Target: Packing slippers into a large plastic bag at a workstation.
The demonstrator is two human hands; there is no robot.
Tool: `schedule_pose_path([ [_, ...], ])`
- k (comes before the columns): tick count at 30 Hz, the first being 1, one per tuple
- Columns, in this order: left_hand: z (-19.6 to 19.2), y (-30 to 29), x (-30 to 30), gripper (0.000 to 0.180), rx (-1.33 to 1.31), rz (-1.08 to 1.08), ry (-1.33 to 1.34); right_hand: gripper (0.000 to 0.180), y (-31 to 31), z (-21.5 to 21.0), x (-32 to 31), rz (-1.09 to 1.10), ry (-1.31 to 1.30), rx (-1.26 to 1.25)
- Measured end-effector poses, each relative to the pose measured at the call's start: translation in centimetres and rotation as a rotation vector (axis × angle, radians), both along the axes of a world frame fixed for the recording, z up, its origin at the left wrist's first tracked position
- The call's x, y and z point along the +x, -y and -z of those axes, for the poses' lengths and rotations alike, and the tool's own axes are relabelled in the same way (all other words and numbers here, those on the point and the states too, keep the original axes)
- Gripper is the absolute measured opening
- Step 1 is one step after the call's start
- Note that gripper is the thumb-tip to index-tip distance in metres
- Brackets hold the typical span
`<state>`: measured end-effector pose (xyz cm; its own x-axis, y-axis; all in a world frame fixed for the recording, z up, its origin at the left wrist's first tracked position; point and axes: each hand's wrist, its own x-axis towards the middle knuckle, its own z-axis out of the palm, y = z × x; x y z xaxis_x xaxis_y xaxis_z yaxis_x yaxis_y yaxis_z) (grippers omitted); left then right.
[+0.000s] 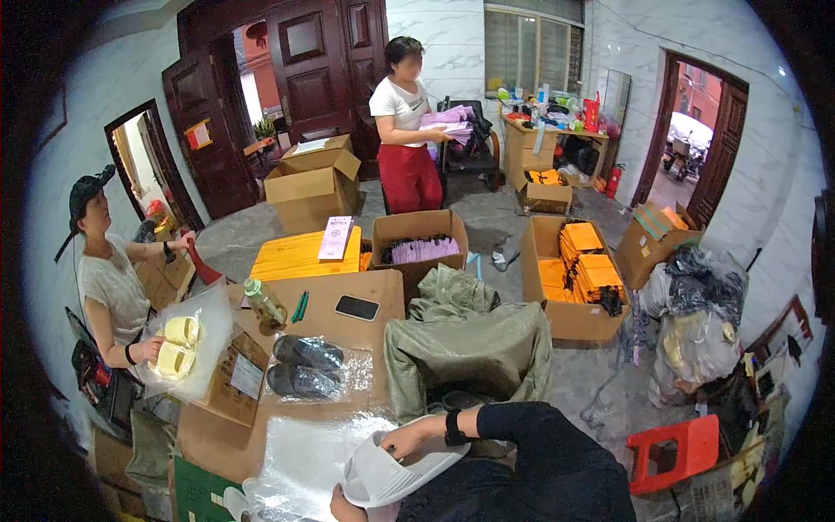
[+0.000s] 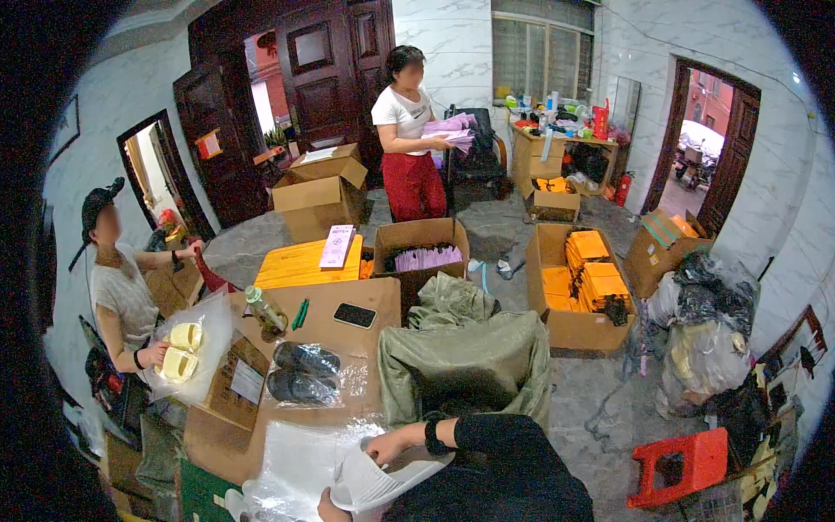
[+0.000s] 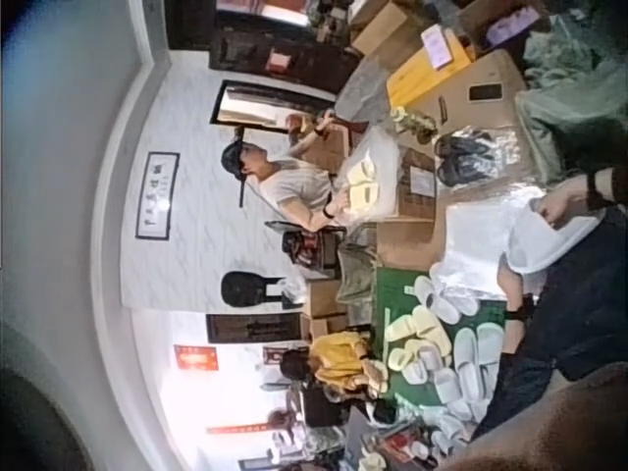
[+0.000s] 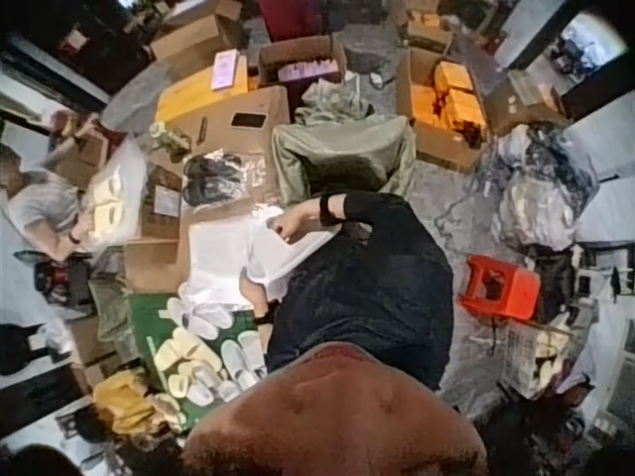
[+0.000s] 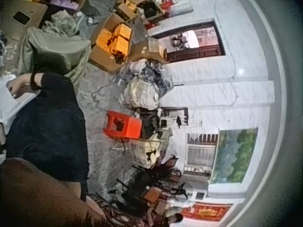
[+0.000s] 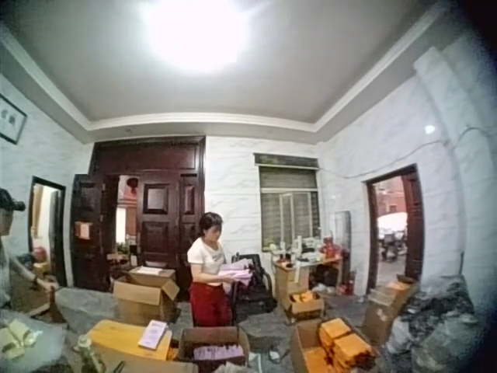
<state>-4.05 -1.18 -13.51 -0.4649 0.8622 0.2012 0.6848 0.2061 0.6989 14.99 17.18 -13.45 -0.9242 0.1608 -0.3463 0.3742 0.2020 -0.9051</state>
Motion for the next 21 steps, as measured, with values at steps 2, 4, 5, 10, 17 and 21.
schedule_pose_path([
  [2,3.3,0.6,-2.0,0.028,-0.128,0.079,-0.054,0.030,0.7,-0.8,-0.2,0.042,-0.023,-0.056],
  [4,2.4,0.5,-1.8,0.024,-0.085,0.080,-0.117,0.029,0.8,-2.3,-0.2,-0.019,-0.058,0.097],
  [5,1.0,0.2,-1.0,0.024,-0.124,0.007,-0.100,0.028,0.8,-1.3,-0.3,0.008,-0.082,0.078],
  [10,-2.1,-0.9,0.0,0.027,0.184,-0.087,-0.031,0.026,1.3,-1.5,-0.7,0.199,-0.064,0.121],
  [17,-3.1,-2.1,-0.8,0.025,0.207,-0.310,0.108,0.023,2.8,-5.0,-3.2,0.136,-0.127,0.735],
  [21,-2.9,-3.4,0.1,0.029,0.091,-0.126,-0.292,0.024,3.7,-2.7,-3.9,0.174,-0.544,1.039],
])
